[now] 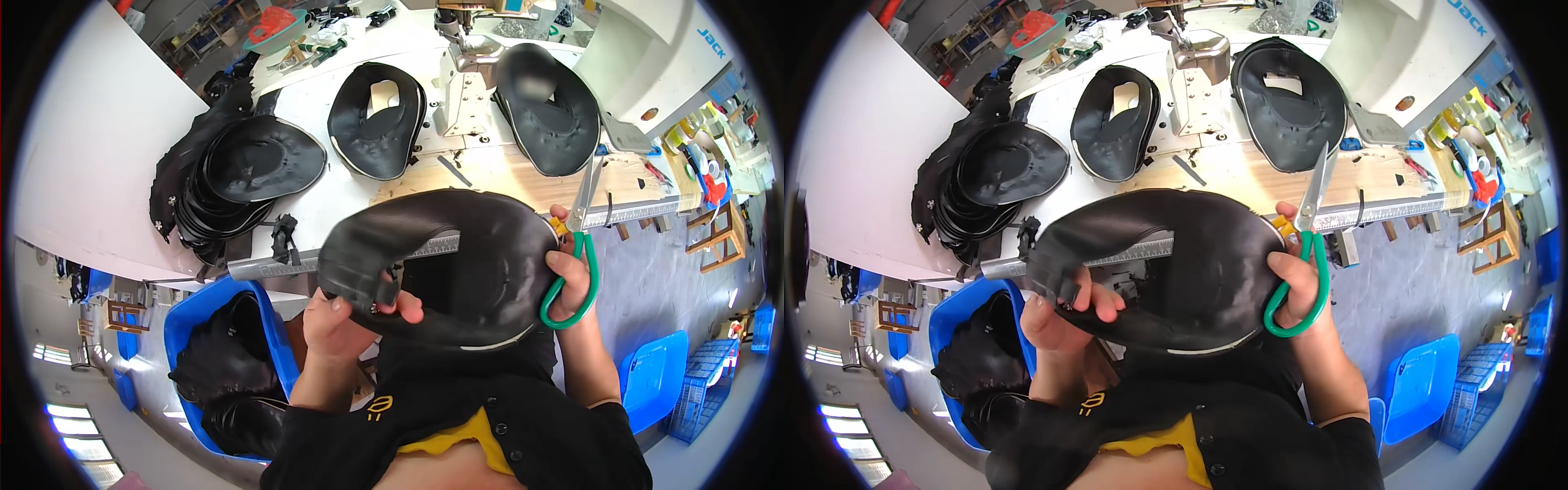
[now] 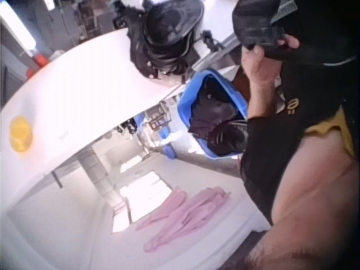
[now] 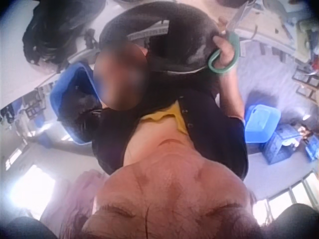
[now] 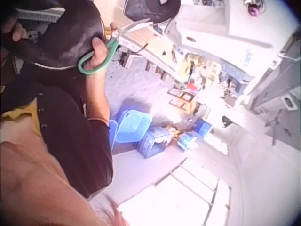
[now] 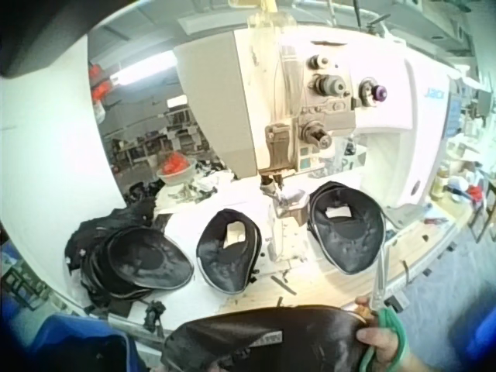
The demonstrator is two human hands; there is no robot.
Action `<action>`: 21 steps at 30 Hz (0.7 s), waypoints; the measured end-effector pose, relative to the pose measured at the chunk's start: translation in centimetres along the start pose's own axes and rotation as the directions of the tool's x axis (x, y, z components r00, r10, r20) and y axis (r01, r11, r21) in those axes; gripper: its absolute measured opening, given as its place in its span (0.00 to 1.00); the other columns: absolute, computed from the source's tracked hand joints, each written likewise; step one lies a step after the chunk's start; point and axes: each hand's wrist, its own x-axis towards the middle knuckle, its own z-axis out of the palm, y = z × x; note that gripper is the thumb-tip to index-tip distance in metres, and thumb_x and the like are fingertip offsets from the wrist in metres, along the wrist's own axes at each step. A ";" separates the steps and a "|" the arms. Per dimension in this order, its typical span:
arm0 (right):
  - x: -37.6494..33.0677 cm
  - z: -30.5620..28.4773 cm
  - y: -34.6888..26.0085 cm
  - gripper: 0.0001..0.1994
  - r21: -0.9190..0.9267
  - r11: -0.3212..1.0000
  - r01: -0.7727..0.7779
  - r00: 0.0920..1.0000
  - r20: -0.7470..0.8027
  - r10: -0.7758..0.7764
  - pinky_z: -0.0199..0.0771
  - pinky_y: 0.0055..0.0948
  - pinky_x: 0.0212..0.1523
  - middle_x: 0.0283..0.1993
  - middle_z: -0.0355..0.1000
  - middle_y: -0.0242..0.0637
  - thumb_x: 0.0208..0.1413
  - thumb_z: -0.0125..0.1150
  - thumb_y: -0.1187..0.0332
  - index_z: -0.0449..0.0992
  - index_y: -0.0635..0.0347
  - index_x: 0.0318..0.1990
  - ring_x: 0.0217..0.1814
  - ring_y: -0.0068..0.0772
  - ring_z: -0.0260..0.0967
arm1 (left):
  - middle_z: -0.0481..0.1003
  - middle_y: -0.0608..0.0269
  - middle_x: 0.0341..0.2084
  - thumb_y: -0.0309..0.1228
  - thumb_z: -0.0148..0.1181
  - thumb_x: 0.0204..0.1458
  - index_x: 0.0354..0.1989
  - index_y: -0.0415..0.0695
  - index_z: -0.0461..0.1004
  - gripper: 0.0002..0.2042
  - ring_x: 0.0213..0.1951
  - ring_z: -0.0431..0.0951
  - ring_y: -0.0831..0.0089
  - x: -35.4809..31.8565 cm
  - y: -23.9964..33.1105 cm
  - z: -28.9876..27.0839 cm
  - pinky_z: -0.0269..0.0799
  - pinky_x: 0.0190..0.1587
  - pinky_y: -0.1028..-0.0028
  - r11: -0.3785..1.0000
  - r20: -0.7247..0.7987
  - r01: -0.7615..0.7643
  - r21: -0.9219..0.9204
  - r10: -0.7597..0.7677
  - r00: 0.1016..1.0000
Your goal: The person uses green-handled scissors to trim excess black leather from the edges of several pre-shaped leather pieces. They pick up each piece from a stack, cut along the perimeter, and place the trimmed piece on the table next to a sewing machine.
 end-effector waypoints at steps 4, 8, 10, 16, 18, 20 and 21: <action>0.8 -3.9 1.6 0.27 -0.679 0.711 0.182 0.977 0.042 -0.209 0.64 0.21 0.36 0.33 0.64 0.29 0.46 0.60 0.79 0.62 0.63 0.56 0.36 0.22 0.63 | 0.73 0.50 0.36 0.36 0.56 0.51 0.46 0.33 0.66 0.20 0.33 0.76 0.59 0.3 -0.8 0.4 0.72 0.40 0.62 0.998 -0.198 0.048 0.031 -0.041 0.979; 0.2 -3.8 0.1 0.29 -0.927 0.125 0.353 0.927 0.328 -0.182 0.65 0.21 0.29 0.26 0.65 0.33 0.35 0.74 0.71 0.70 0.63 0.49 0.27 0.22 0.63 | 0.74 0.52 0.36 0.29 0.60 0.50 0.43 0.36 0.67 0.15 0.33 0.76 0.65 0.4 -2.1 -0.4 0.74 0.35 0.69 0.980 -0.361 0.164 0.117 -0.112 0.926; -0.9 -1.2 -1.8 0.30 -0.884 0.014 0.468 0.882 0.466 -0.075 0.67 0.23 0.30 0.26 0.66 0.35 0.32 0.74 0.71 0.71 0.62 0.48 0.26 0.29 0.65 | 0.74 0.52 0.36 0.28 0.59 0.51 0.43 0.36 0.67 0.13 0.33 0.76 0.65 0.1 -2.8 -0.3 0.74 0.36 0.68 0.979 -0.401 0.102 0.176 -0.023 0.916; -1.3 1.8 -3.3 0.34 -0.582 -0.337 0.740 0.623 0.782 0.019 0.64 0.37 0.28 0.26 0.64 0.36 0.23 0.73 0.63 0.72 0.59 0.46 0.27 0.40 0.64 | 0.73 0.52 0.39 0.25 0.55 0.54 0.46 0.38 0.63 0.12 0.37 0.77 0.64 0.2 -4.2 -0.6 0.77 0.39 0.66 0.973 -0.432 0.018 0.230 0.085 0.898; -1.3 2.2 -3.6 0.33 -0.549 -0.402 0.733 0.611 0.791 0.034 0.64 0.37 0.28 0.26 0.64 0.37 0.24 0.73 0.63 0.73 0.59 0.46 0.27 0.40 0.64 | 0.73 0.52 0.39 0.24 0.54 0.54 0.45 0.38 0.63 0.12 0.37 0.77 0.64 0.1 -4.5 -0.2 0.77 0.39 0.65 0.969 -0.431 0.018 0.246 0.092 0.898; -1.3 2.4 -3.7 0.32 -0.536 -0.436 0.723 0.613 0.789 0.046 0.64 0.37 0.28 0.27 0.64 0.37 0.25 0.72 0.63 0.73 0.58 0.45 0.27 0.39 0.64 | 0.73 0.52 0.39 0.23 0.54 0.54 0.45 0.38 0.64 0.11 0.37 0.77 0.65 0.2 -4.7 0.2 0.77 0.39 0.65 0.961 -0.430 0.019 0.276 0.106 0.897; -1.4 2.4 -3.7 0.31 -0.538 -0.438 0.720 0.619 0.784 0.054 0.64 0.37 0.28 0.27 0.64 0.37 0.25 0.72 0.63 0.73 0.58 0.45 0.27 0.39 0.64 | 0.73 0.53 0.40 0.23 0.54 0.54 0.45 0.38 0.64 0.11 0.37 0.77 0.65 0.2 -4.8 0.2 0.77 0.39 0.65 0.959 -0.433 0.019 0.284 0.110 0.895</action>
